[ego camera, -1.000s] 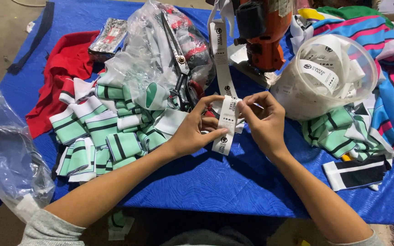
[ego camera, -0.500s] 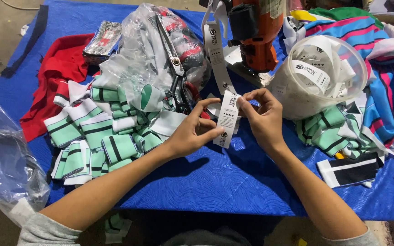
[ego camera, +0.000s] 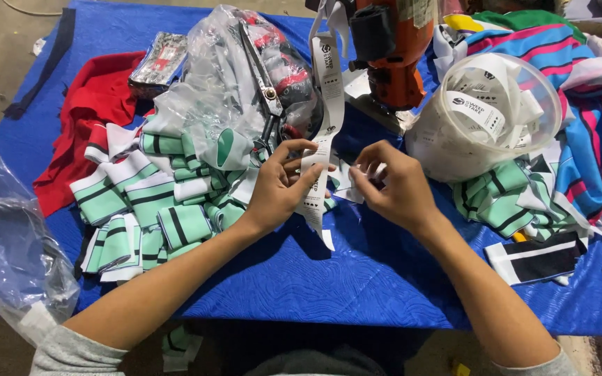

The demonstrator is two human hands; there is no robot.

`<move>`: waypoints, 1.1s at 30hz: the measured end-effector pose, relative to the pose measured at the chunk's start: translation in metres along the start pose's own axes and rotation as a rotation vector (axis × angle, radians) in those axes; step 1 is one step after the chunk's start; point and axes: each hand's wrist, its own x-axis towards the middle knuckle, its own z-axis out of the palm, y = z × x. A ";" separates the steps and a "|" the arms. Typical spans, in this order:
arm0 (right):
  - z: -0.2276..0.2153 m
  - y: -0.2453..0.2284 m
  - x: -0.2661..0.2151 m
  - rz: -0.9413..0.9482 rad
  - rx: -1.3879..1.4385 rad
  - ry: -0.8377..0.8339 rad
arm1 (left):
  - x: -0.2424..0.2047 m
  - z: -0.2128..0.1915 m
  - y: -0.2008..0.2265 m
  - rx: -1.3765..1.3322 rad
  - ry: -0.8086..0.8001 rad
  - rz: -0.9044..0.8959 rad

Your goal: Cleaning individual clothing labels on a continuous roll using a small block and then tearing them off to sort into a container.

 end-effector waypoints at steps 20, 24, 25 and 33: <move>0.004 0.024 -0.006 0.088 0.008 0.143 | 0.002 0.001 -0.016 0.001 -0.040 0.034; 0.017 0.000 -0.018 0.394 0.597 0.081 | 0.003 0.000 -0.014 0.014 0.018 0.038; 0.021 -0.004 -0.019 0.398 0.597 0.085 | 0.003 0.000 -0.013 0.014 0.014 0.035; 0.042 0.003 -0.019 0.603 0.473 0.066 | 0.003 0.003 -0.011 -0.049 0.026 0.065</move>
